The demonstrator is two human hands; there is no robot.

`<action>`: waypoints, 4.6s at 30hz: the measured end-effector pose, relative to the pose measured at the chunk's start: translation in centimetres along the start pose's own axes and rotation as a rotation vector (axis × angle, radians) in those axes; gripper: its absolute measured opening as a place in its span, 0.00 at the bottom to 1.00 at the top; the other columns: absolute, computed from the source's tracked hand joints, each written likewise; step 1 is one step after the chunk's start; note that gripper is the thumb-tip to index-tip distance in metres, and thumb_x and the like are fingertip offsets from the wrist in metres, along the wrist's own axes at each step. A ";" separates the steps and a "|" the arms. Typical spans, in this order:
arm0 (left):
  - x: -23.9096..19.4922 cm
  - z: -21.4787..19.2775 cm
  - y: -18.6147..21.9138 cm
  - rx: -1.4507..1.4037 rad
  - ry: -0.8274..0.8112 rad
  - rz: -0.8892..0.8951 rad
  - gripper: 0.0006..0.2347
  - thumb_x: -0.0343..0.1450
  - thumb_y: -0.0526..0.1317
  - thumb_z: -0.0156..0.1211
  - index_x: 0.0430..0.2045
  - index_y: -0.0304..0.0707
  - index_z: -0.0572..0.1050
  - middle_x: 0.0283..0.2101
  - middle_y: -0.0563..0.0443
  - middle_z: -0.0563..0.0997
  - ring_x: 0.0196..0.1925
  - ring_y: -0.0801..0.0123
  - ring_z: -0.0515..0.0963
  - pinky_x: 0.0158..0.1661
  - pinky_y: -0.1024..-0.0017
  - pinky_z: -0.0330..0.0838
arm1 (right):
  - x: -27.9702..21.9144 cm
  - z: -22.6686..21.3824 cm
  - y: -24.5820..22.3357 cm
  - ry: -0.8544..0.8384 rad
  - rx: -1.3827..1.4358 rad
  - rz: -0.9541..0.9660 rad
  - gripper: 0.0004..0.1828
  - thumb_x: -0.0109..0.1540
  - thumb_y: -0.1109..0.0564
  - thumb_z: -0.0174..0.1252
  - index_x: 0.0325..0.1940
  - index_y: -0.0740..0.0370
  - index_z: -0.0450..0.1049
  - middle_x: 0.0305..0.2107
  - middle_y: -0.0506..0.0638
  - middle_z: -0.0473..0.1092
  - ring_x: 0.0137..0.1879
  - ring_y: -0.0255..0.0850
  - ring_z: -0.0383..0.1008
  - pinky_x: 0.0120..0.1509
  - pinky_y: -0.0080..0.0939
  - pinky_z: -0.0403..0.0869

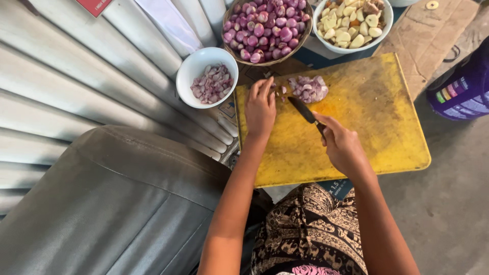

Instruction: The person slices a shallot on a yellow cutting board using a knife, moving the sliced pieces to a pile and then reaching into a bowl of whole shallots to pick up another one.

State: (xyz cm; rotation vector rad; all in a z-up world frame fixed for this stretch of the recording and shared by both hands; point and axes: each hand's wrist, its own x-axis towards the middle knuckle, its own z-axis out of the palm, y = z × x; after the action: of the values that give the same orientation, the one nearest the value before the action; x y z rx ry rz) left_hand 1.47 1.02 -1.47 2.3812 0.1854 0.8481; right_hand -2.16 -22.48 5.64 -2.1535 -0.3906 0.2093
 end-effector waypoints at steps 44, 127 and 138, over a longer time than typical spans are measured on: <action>-1.2 -2.8 1.2 -0.177 -0.069 -0.088 0.24 0.69 0.21 0.51 0.60 0.40 0.71 0.64 0.41 0.67 0.64 0.49 0.72 0.56 0.61 0.74 | 1.7 6.5 -1.8 0.022 -0.401 0.040 0.37 0.65 0.66 0.45 0.79 0.48 0.50 0.40 0.68 0.71 0.30 0.61 0.77 0.34 0.60 0.77; -1.5 -8.8 -0.6 -0.599 -0.389 -0.351 0.11 0.72 0.36 0.67 0.46 0.37 0.84 0.40 0.51 0.89 0.41 0.76 0.87 0.41 0.75 0.79 | 4.7 5.8 0.2 0.046 0.154 0.014 0.13 0.61 0.56 0.69 0.47 0.64 0.81 0.27 0.47 0.78 0.27 0.29 0.67 0.29 0.31 0.64; 1.5 -8.3 2.5 -0.152 -0.153 -0.168 0.08 0.68 0.39 0.71 0.39 0.41 0.84 0.38 0.48 0.85 0.40 0.60 0.84 0.41 0.65 0.76 | 4.7 5.6 -0.8 0.217 -0.042 -0.031 0.19 0.60 0.50 0.74 0.37 0.69 0.76 0.21 0.53 0.72 0.24 0.38 0.68 0.32 0.40 0.69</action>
State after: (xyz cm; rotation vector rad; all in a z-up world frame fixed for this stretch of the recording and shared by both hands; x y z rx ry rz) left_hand -2.64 3.54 5.87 2.2408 0.2471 0.5785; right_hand 0.41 -16.05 3.07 -2.1830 -0.3057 -0.0506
